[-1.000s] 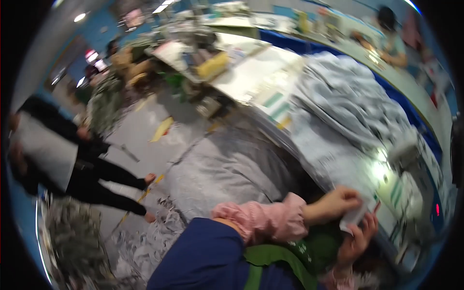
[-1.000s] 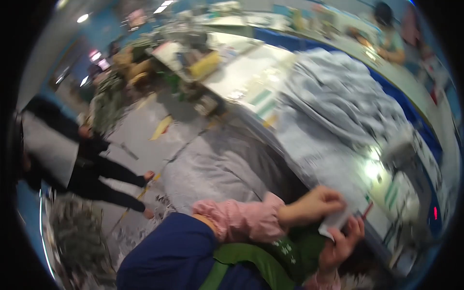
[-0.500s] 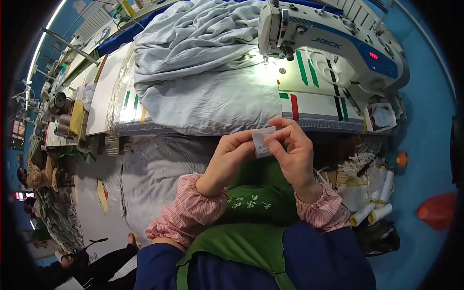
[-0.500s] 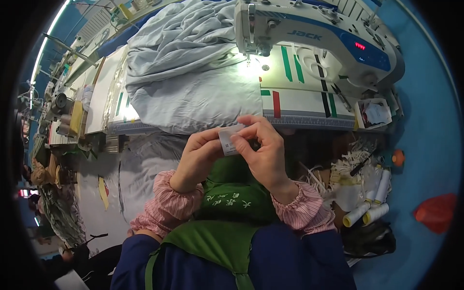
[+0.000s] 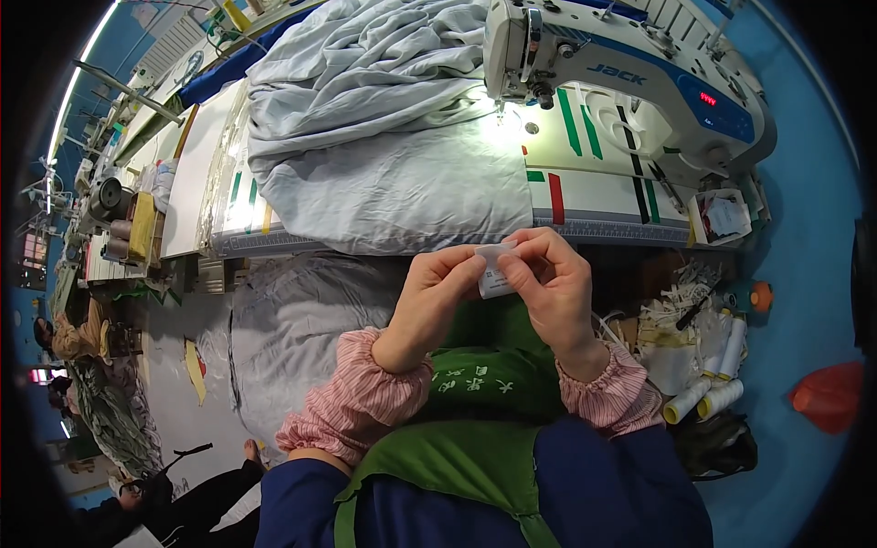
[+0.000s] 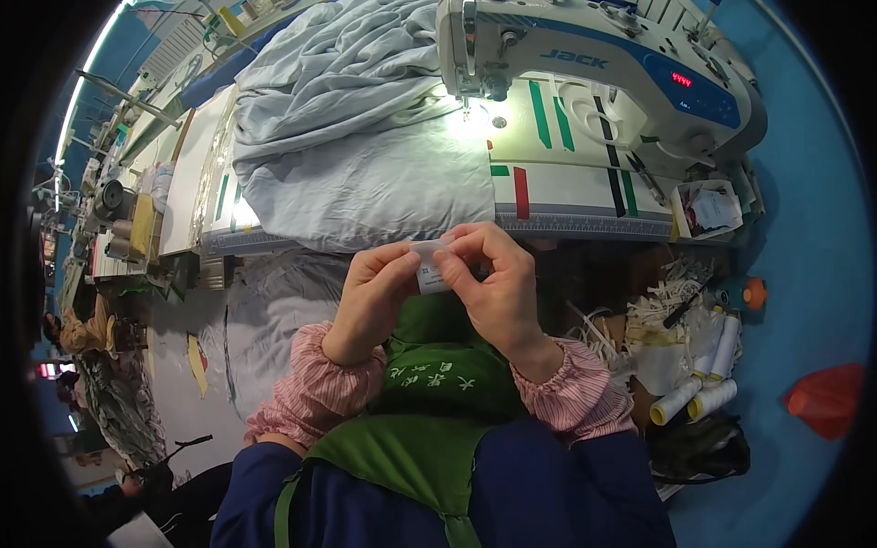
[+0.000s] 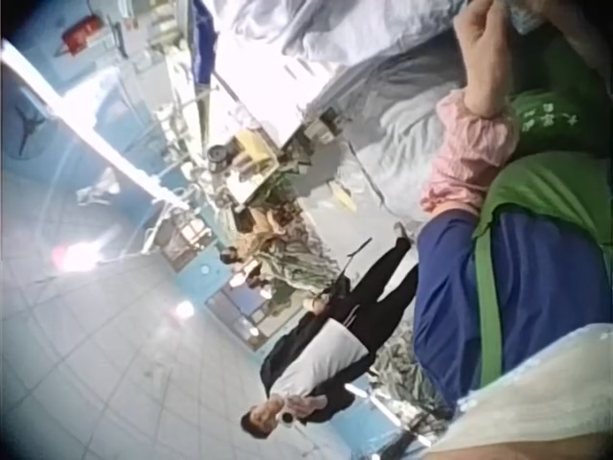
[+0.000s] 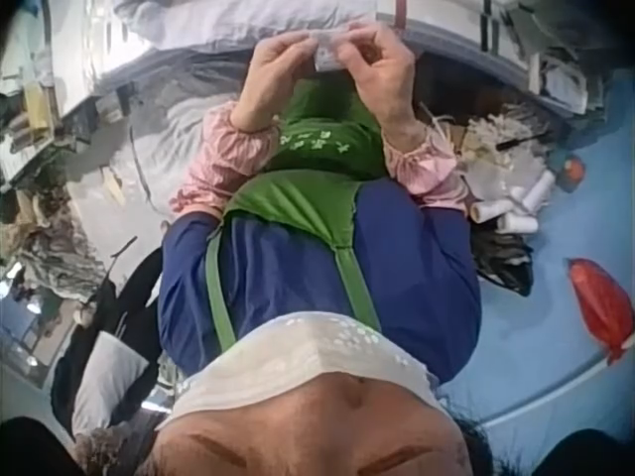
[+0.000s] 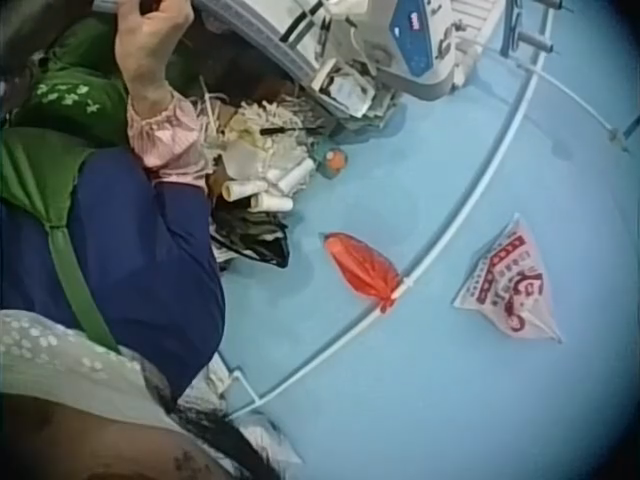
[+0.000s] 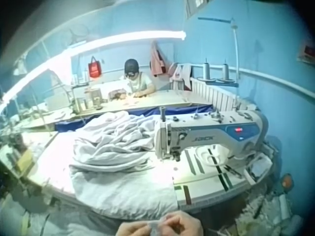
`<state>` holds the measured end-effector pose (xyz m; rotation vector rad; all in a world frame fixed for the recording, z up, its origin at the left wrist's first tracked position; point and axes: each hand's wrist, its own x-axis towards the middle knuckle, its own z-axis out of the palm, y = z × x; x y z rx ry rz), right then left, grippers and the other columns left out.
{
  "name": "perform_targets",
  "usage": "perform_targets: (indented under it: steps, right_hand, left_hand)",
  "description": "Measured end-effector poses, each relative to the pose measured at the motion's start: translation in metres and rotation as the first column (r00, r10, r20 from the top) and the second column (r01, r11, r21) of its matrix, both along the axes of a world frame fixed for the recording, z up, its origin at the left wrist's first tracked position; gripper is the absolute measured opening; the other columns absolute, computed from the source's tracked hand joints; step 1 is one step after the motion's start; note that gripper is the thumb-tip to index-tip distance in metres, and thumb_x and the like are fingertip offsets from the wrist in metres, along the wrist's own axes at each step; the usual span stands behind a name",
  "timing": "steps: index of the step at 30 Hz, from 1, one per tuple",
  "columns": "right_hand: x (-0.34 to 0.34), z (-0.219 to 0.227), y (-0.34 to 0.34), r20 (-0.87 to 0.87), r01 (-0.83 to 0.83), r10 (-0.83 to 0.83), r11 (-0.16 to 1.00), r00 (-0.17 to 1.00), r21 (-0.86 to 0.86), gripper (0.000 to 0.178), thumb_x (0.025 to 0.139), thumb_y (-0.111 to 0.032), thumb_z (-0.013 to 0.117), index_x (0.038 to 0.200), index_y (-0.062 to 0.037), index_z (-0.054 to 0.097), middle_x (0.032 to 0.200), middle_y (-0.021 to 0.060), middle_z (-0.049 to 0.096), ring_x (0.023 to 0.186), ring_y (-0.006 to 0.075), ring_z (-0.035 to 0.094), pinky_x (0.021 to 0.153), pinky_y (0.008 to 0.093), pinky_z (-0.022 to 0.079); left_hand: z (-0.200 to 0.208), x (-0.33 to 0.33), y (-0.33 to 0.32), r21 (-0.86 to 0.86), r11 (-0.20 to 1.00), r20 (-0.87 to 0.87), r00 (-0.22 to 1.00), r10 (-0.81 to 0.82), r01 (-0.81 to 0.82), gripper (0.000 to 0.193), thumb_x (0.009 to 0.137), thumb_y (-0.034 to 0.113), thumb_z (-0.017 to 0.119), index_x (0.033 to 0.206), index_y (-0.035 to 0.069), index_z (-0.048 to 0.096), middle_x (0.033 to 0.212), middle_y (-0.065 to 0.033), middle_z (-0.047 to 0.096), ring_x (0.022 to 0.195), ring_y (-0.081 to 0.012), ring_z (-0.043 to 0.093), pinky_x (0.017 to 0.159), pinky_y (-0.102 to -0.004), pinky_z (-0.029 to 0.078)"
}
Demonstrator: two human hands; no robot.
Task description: Sewing the edges of white fabric to create pillowcases using an industrial sewing machine.
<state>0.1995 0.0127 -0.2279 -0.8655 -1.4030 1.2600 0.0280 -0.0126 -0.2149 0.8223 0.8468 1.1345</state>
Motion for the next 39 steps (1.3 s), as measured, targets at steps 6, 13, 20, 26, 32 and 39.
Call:
perform_targets:
  steps: [6,13,20,26,32,39]
  right_hand:
    - [0.001,0.006,0.005,-0.012,-0.018,0.017,0.998,1.0,-0.054,0.011,0.09,-0.002,0.069,0.097,0.0004,0.061,0.104,0.0037,0.062,0.081,0.0048,0.057,0.072,0.0198,0.047]
    - [0.013,0.022,0.025,0.492,-0.137,-0.03,0.944,0.87,0.3,0.01,0.084,-0.003,0.072,0.089,0.0017,0.065,0.078,0.002,0.064,0.07,0.0086,0.058,0.063,0.0251,0.047]
    - [0.019,0.005,0.034,0.221,0.011,0.016,0.993,0.975,-0.117,0.01,0.092,-0.008,0.065,0.092,0.002,0.065,0.076,-0.0017,0.061,0.07,0.0038,0.054,0.063,0.0217,0.045]
    - [0.024,-0.015,0.05,0.101,0.002,0.022,0.974,0.995,-0.228,0.01,0.093,-0.008,0.066,0.094,0.001,0.064,0.077,-0.0029,0.06,0.072,0.0029,0.053,0.064,0.0197,0.044]
    - [0.059,-0.037,0.073,0.469,-0.046,-0.11,0.95,0.876,0.309,0.022,0.081,0.0,0.068,0.101,-0.0055,0.06,0.1,0.0041,0.06,0.096,0.0178,0.058,0.086,0.0331,0.046]
    - [0.049,-0.092,0.08,0.656,-0.404,-0.471,0.531,0.59,0.745,0.031,0.076,-0.009,0.067,0.106,-0.0151,0.066,0.115,0.0013,0.059,0.118,0.0239,0.053,0.105,0.0523,0.036]
  left_hand:
    - [0.005,-0.001,0.007,0.095,0.995,-0.331,0.942,0.056,-0.026,0.023,0.097,0.015,0.055,0.102,-0.003,0.069,0.067,0.0025,0.057,0.064,-0.0029,0.049,0.056,-0.0248,0.038]
    - [0.006,-0.005,0.028,0.309,0.91,-0.769,0.636,0.068,0.277,0.017,0.093,0.012,0.058,0.091,-0.003,0.065,0.059,-0.0041,0.053,0.055,-0.005,0.047,0.05,-0.0274,0.04]
    - [-0.027,0.007,0.031,0.068,0.997,-0.336,0.94,0.066,-0.046,0.015,0.091,0.012,0.068,0.097,-0.002,0.065,0.083,0.0003,0.066,0.075,-0.0048,0.06,0.064,-0.0193,0.046]
    - [-0.031,0.008,0.048,-0.017,0.999,-0.378,0.926,0.025,-0.034,0.013,0.092,0.011,0.067,0.094,-0.002,0.065,0.082,-0.0004,0.066,0.073,-0.0042,0.059,0.064,-0.0189,0.045]
    - [-0.027,-0.018,0.083,0.238,0.962,-0.456,0.859,0.233,-0.135,0.01,0.089,0.008,0.068,0.088,-0.002,0.066,0.074,0.0016,0.063,0.068,-0.0043,0.055,0.061,-0.0209,0.043]
    - [-0.022,-0.003,0.182,0.858,0.346,-0.501,0.468,0.728,0.381,0.012,0.075,-0.001,0.068,0.082,0.003,0.06,0.082,-0.0074,0.061,0.076,-0.0252,0.062,0.068,-0.0347,0.05]
